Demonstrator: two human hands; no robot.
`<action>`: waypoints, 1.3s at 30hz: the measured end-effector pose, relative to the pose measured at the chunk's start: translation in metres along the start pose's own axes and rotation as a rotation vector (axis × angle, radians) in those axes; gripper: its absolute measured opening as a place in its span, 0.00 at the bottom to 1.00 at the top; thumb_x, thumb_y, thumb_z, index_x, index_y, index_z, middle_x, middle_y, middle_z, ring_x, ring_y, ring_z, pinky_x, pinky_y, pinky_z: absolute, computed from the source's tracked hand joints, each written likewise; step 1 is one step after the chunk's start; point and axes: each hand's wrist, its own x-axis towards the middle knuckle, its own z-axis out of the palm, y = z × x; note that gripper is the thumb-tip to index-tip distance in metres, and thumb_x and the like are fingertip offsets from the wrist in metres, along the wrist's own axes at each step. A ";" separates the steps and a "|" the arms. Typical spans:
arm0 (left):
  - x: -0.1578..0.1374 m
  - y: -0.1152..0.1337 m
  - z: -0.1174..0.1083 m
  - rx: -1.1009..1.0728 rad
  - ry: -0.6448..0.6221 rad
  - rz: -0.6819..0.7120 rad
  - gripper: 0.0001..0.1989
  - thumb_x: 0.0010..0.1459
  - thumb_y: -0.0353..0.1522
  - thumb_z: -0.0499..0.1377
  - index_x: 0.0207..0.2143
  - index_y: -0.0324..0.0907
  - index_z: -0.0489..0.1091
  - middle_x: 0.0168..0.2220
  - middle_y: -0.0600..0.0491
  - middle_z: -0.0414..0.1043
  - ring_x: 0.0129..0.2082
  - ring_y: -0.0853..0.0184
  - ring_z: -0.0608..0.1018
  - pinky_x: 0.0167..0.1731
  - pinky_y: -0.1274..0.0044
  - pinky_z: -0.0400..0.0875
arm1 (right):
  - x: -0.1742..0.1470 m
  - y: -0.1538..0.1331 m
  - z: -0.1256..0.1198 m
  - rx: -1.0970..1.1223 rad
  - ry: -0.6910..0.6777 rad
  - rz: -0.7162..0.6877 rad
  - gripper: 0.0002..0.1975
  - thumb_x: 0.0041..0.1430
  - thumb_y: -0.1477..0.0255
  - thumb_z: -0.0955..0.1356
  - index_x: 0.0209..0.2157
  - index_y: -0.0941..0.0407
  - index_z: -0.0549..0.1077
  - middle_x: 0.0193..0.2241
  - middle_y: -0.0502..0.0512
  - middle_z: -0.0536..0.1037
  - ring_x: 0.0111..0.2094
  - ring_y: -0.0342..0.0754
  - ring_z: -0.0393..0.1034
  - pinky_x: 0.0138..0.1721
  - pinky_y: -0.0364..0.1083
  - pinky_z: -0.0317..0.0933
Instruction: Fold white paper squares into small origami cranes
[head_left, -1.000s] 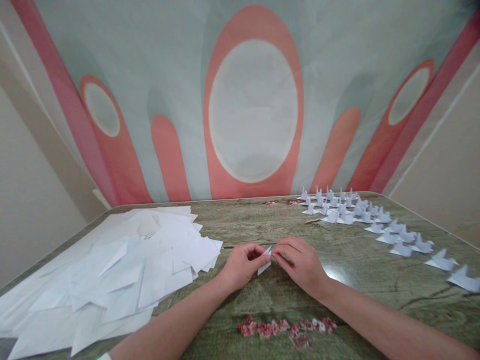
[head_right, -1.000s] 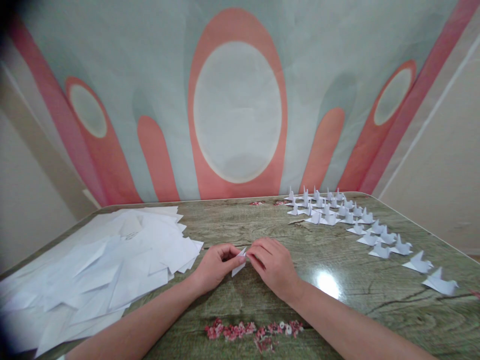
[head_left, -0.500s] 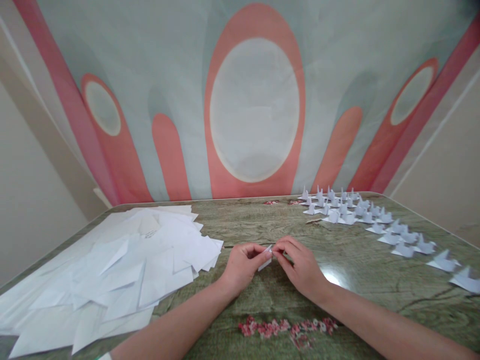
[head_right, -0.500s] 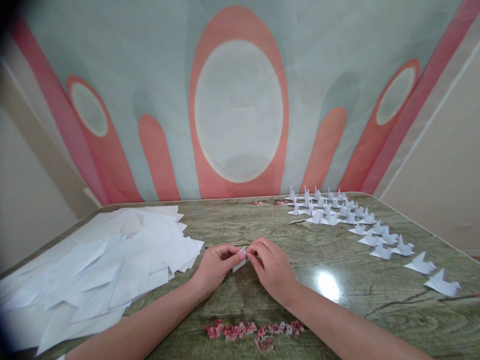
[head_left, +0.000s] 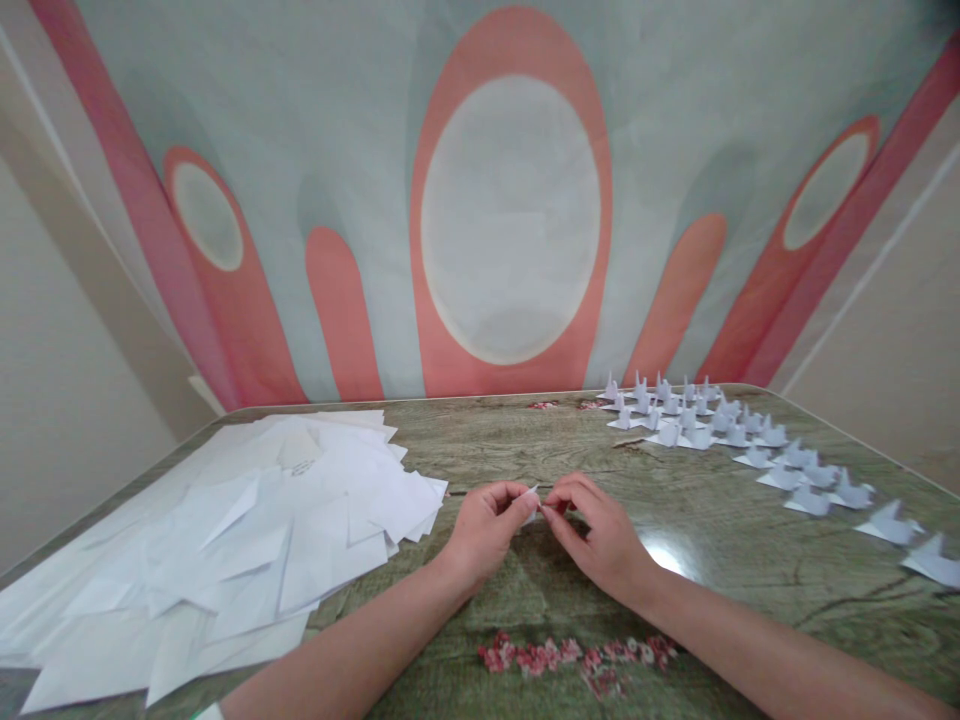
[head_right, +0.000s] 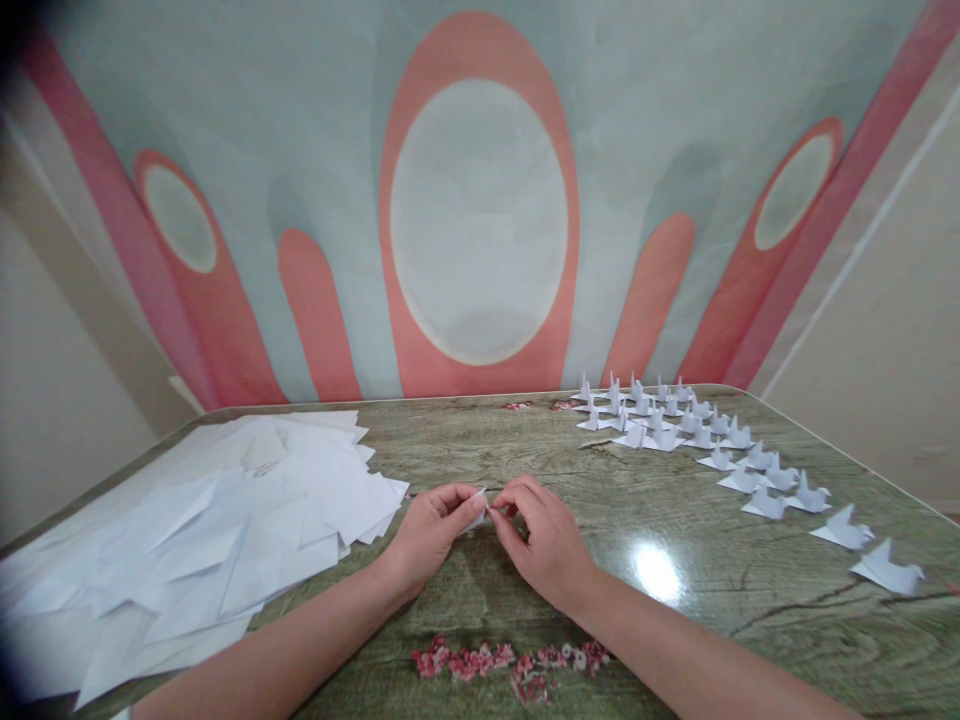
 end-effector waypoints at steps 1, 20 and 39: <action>0.000 0.000 0.000 0.000 -0.006 0.007 0.13 0.49 0.40 0.60 0.27 0.36 0.70 0.24 0.56 0.68 0.26 0.72 0.67 0.30 0.80 0.61 | 0.000 0.000 0.000 0.004 0.000 0.003 0.02 0.57 0.75 0.63 0.32 0.56 0.66 0.30 0.53 0.68 0.32 0.46 0.64 0.34 0.45 0.59; -0.003 0.004 0.002 0.037 -0.039 0.049 0.13 0.53 0.38 0.58 0.35 0.38 0.75 0.33 0.51 0.71 0.35 0.66 0.70 0.37 0.78 0.62 | 0.002 -0.005 -0.006 0.212 -0.032 0.097 0.06 0.59 0.73 0.62 0.30 0.56 0.68 0.29 0.52 0.69 0.31 0.44 0.64 0.34 0.44 0.59; -0.001 0.000 0.004 -0.139 -0.028 -0.045 0.13 0.47 0.36 0.62 0.34 0.37 0.73 0.32 0.51 0.75 0.32 0.68 0.73 0.36 0.78 0.65 | 0.005 0.003 -0.007 0.224 -0.088 0.206 0.09 0.58 0.70 0.62 0.26 0.56 0.68 0.24 0.49 0.67 0.28 0.44 0.62 0.31 0.43 0.56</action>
